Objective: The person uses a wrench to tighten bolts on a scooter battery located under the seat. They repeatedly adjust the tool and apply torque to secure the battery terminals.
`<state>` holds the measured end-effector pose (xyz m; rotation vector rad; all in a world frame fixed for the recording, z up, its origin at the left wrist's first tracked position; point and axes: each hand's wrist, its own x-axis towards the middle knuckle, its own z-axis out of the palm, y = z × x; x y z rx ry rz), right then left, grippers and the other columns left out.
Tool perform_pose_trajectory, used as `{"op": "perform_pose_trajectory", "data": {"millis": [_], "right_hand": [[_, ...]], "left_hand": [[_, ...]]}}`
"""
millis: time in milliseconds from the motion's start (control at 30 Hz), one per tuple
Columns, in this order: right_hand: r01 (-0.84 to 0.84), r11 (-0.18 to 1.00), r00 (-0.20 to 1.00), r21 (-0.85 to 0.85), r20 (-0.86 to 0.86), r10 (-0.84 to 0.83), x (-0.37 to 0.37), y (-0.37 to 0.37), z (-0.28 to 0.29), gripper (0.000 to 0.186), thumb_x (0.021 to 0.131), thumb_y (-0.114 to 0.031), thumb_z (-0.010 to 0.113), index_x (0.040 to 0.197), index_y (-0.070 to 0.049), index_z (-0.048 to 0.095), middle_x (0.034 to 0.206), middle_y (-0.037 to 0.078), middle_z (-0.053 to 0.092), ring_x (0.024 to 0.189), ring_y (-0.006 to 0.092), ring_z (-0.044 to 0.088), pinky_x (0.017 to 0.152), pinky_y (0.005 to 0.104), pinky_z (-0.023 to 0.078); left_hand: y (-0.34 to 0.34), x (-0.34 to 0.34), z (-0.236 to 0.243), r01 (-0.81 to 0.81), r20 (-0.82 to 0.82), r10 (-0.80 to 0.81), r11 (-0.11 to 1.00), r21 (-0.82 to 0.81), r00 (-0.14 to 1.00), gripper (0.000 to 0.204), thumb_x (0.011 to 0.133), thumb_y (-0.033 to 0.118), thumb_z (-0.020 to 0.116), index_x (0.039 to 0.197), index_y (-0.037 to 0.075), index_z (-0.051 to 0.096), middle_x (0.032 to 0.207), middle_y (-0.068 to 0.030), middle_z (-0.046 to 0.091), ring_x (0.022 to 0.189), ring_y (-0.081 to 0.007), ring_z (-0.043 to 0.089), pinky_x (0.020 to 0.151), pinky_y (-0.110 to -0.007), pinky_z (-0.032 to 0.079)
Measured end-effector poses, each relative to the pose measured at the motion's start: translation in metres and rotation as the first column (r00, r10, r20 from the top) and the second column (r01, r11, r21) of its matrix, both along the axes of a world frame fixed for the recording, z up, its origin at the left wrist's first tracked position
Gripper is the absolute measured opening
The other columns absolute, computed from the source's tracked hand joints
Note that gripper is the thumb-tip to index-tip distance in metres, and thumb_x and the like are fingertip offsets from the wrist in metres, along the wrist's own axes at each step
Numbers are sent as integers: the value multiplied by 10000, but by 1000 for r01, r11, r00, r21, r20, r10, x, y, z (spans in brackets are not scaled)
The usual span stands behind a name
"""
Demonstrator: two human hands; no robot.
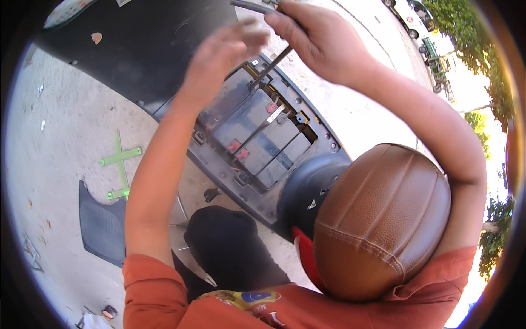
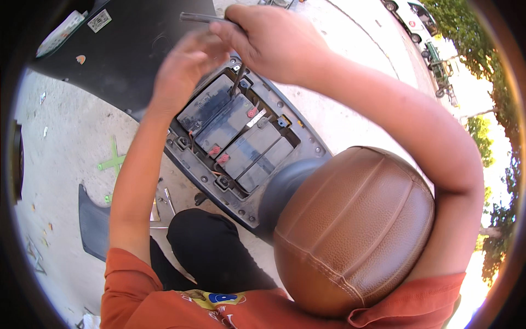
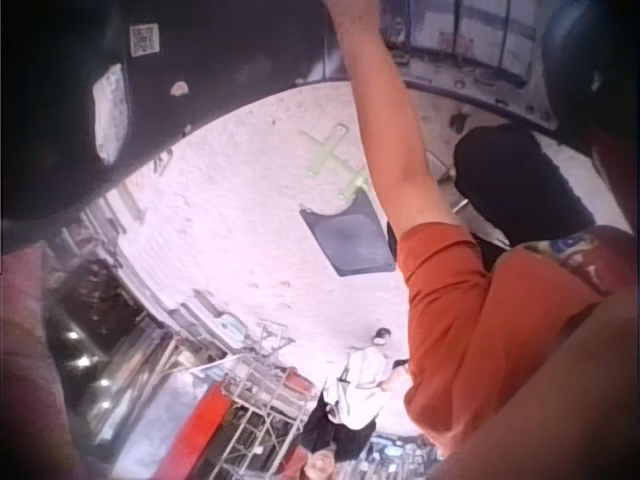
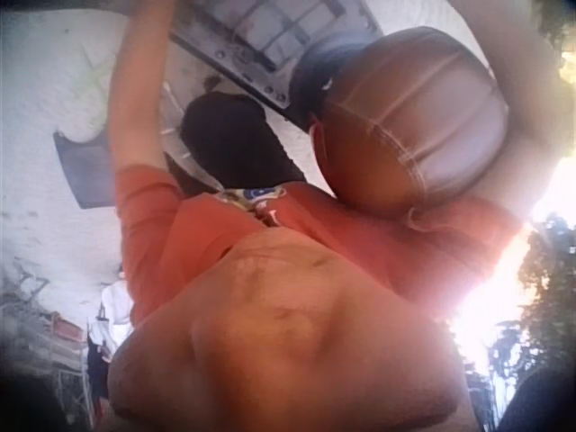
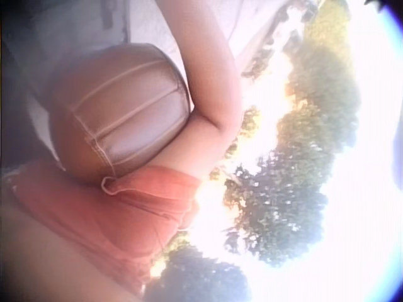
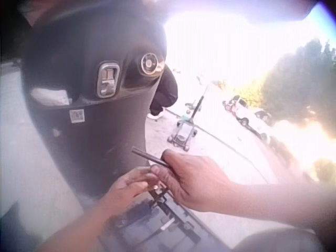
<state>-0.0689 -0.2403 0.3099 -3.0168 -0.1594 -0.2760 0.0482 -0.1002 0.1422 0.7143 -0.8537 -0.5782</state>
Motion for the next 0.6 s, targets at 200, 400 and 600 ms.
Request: {"op": "perform_pose_trajectory", "data": {"millis": [200, 400, 600], "right_hand": [[-86, 951, 974, 298, -175, 143, 28, -3, 2, 375, 1069, -321, 512, 948, 14, 628, 805, 252, 669, 804, 461, 662, 720, 527, 524], [-99, 985, 984, 145, -135, 119, 23, -13, -3, 368, 1030, -311, 543, 911, 29, 613, 823, 267, 675, 805, 477, 657, 738, 542, 522], [-57, 959, 969, 277, -215, 120, 22, 8, 27, 448, 1037, -334, 505, 833, 42, 636, 795, 274, 671, 792, 481, 651, 744, 549, 515]], "left_hand": [[6, 13, 82, -352, 148, 332, 926, 138, 931, 393, 1075, 360, 566, 1205, 7, 681, 1087, -86, 729, 998, -165, 692, 894, -300, 539], [-2, -5, 91, -824, 679, 488, 450, 343, 549, 516, 1072, 491, 543, 922, 24, 703, 618, -7, 605, 538, -60, 534, 536, -252, 445], [27, 28, 75, -718, 687, 422, 663, 211, 591, 391, 1101, 378, 536, 923, 47, 646, 626, 26, 501, 559, -32, 475, 505, -235, 368]]}}
